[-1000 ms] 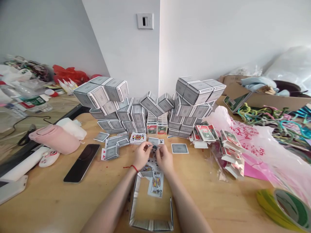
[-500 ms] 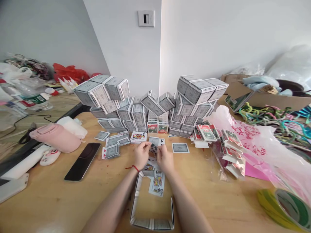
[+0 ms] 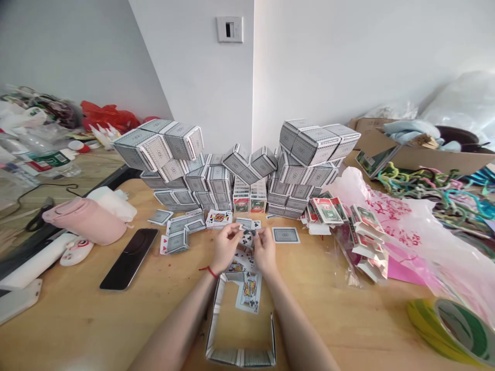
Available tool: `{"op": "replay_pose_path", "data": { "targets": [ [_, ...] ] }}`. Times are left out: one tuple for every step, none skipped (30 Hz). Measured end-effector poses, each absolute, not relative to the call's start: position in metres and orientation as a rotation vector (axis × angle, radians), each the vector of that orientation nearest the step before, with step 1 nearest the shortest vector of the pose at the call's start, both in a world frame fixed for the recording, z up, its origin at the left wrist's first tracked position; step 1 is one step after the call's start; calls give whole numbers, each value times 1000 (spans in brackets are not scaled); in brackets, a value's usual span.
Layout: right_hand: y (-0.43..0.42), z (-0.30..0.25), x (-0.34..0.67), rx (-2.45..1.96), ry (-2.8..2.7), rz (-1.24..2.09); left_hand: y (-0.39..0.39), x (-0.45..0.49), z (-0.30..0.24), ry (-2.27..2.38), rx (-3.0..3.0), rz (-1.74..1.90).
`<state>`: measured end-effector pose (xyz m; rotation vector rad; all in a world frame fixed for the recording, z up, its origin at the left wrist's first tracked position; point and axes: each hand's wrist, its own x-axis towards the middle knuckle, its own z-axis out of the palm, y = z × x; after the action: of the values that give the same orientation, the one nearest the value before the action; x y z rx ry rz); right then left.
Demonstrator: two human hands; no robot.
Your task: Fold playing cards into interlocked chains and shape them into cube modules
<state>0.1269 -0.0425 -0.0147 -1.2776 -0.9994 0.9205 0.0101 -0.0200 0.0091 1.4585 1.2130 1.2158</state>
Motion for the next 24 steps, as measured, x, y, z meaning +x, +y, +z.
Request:
{"op": "replay_pose_path", "data": {
  "targets": [
    [-43, -15, 126, -1269, -992, 940, -20, 10, 10, 1199, 1489, 1212],
    [-43, -14, 126, -1263, -994, 948, -21, 9, 10, 1192, 1520, 1213],
    [-43, -13, 126, -1256, -1006, 948, -21, 9, 9, 1191, 1552, 1216],
    [-44, -12, 126, -1250, -1026, 944, -21, 9, 8, 1197, 1580, 1221],
    [-44, -12, 126, -1249, -1053, 936, -21, 8, 7, 1208, 1604, 1227],
    [-44, -11, 126, -1257, -1088, 916, -20, 8, 6, 1218, 1628, 1232],
    [-44, -11, 126, -1278, -1124, 882, -20, 7, 4, 1226, 1651, 1236],
    [-44, -11, 127, -1307, -1157, 836, -20, 7, 3, 1234, 1678, 1239],
    [-44, -12, 127, -1340, -1184, 789, -19, 6, 2, 1240, 1708, 1238],
    [-44, -13, 128, -1370, -1197, 746, -19, 6, 2, 1247, 1740, 1233],
    [-43, -15, 129, -1391, -1197, 720, -19, 5, 2, 1253, 1769, 1226],
    [-43, -17, 130, -1400, -1185, 714, -19, 5, 1, 1258, 1795, 1216],
    [-42, -18, 131, -1401, -1167, 726, -19, 5, 1, 1262, 1820, 1208],
    [-41, -19, 132, -1400, -1149, 745, -19, 5, 1, 1261, 1843, 1202],
    [-41, -20, 133, -1401, -1134, 763, -19, 5, 1, 1258, 1864, 1200],
    [-41, -21, 134, -1402, -1121, 777, -19, 5, 1, 1252, 1883, 1199],
    [-41, -21, 134, -1402, -1110, 789, -18, 5, 1, 1244, 1898, 1197],
    [-41, -21, 134, -1398, -1099, 802, -18, 5, 1, 1237, 1907, 1195],
    [-41, -20, 134, -1390, -1090, 819, -17, 5, 1, 1233, 1912, 1195],
    [-41, -20, 133, -1378, -1085, 840, -17, 5, 2, 1232, 1912, 1196],
    [-41, -19, 132, -1364, -1082, 862, -16, 5, 2, 1228, 1913, 1199],
    [-42, -18, 132, -1353, -1086, 884, -16, 5, 2, 1212, 1917, 1200],
    [-42, -17, 131, -1345, -1097, 901, -16, 5, 3, 1184, 1923, 1199],
    [-42, -16, 131, -1342, -1111, 909, -16, 5, 3, 1147, 1929, 1195]
  ]
}}
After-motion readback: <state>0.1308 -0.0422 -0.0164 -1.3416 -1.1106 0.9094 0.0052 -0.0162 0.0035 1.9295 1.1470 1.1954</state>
